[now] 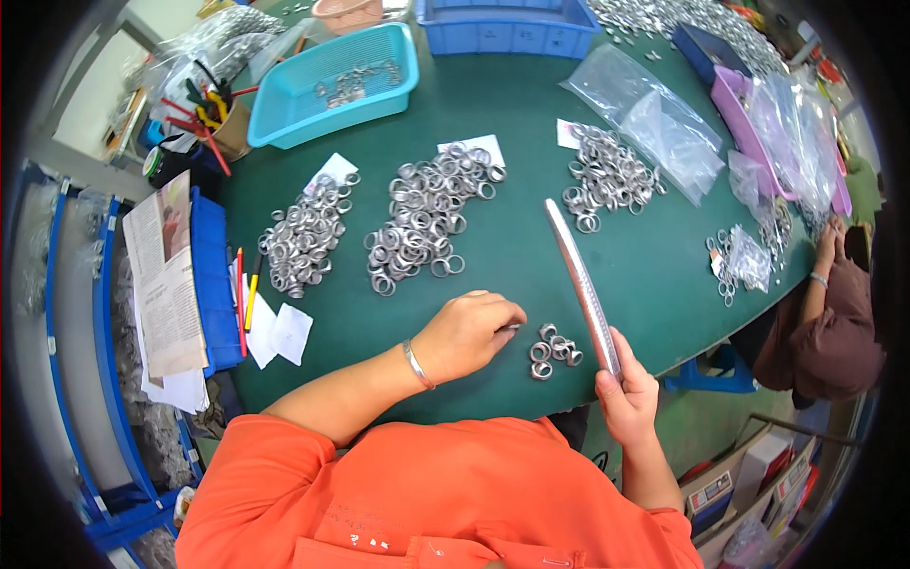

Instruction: The person measures metal rings using a tapered measuring tool, puts them into a plastic bag, and writes on a small white card with a pen.

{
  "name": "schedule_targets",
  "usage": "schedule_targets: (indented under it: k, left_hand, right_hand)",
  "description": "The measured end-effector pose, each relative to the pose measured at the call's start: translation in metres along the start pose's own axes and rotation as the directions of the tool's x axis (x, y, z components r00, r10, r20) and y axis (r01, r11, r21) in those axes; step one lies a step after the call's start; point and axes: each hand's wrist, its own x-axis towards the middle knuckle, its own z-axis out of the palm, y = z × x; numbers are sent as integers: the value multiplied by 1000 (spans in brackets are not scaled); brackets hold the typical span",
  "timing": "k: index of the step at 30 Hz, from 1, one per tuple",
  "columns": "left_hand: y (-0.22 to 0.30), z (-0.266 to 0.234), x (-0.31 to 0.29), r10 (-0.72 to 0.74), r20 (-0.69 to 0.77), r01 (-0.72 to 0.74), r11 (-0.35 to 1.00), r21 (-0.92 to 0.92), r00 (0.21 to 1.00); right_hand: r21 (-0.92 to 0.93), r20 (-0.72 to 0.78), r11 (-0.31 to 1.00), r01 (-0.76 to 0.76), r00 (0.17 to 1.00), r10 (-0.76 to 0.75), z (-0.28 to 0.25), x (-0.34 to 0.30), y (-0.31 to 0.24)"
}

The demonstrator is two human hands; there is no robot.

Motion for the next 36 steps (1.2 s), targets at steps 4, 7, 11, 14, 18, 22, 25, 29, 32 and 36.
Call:
schedule_targets:
  k: [4, 7, 11, 14, 18, 22, 25, 29, 32, 36]
  left_hand:
    - [0, -16, -17, -569, 55, 416, 528, -741, 821]
    - [-10, -33, -39, -611, -28, 191, 291, -938, 791]
    - [-10, -39, -62, -561, -168, -60, 205, -977, 811]
    - [-2, -40, -80, -551, -262, -171, 211, -962, 793]
    - [12, -43, -100, -530, -364, -147, 407, -902, 766]
    - [28, -31, -120, -516, -425, -221, 409, -885, 744]
    - [45, -22, -128, -491, -464, -202, 496, -845, 737]
    - [50, -21, -142, -461, -532, -254, 537, -804, 710]
    - [50, -18, -149, -449, -539, -243, 563, -790, 713]
    - [49, -20, -148, -314, -568, -188, 730, -656, 761]
  right_hand:
    - [-20, 140, 997, 69, 988, -66, 7, 8, -7]
    - [-128, 270, 974, 185, 952, -145, 10, 12, -14]
    - [-126, 414, 963, 237, 895, -166, 16, 15, -18]
    - [-169, 534, 956, 241, 837, -117, 18, 24, -31]
    - [-147, 641, 912, 384, 739, -208, 17, 33, -40]
    - [-138, 742, 878, 459, 635, -215, 19, 40, -54]
    - [-99, 787, 851, 516, 564, -250, 28, 39, -63]
    - [-65, 798, 776, 627, 500, -338, 36, 41, -62]
    - [-68, 801, 730, 680, 473, -366, 38, 40, -63]
    - [-62, 794, 754, 654, 490, -360, 37, 37, -58]
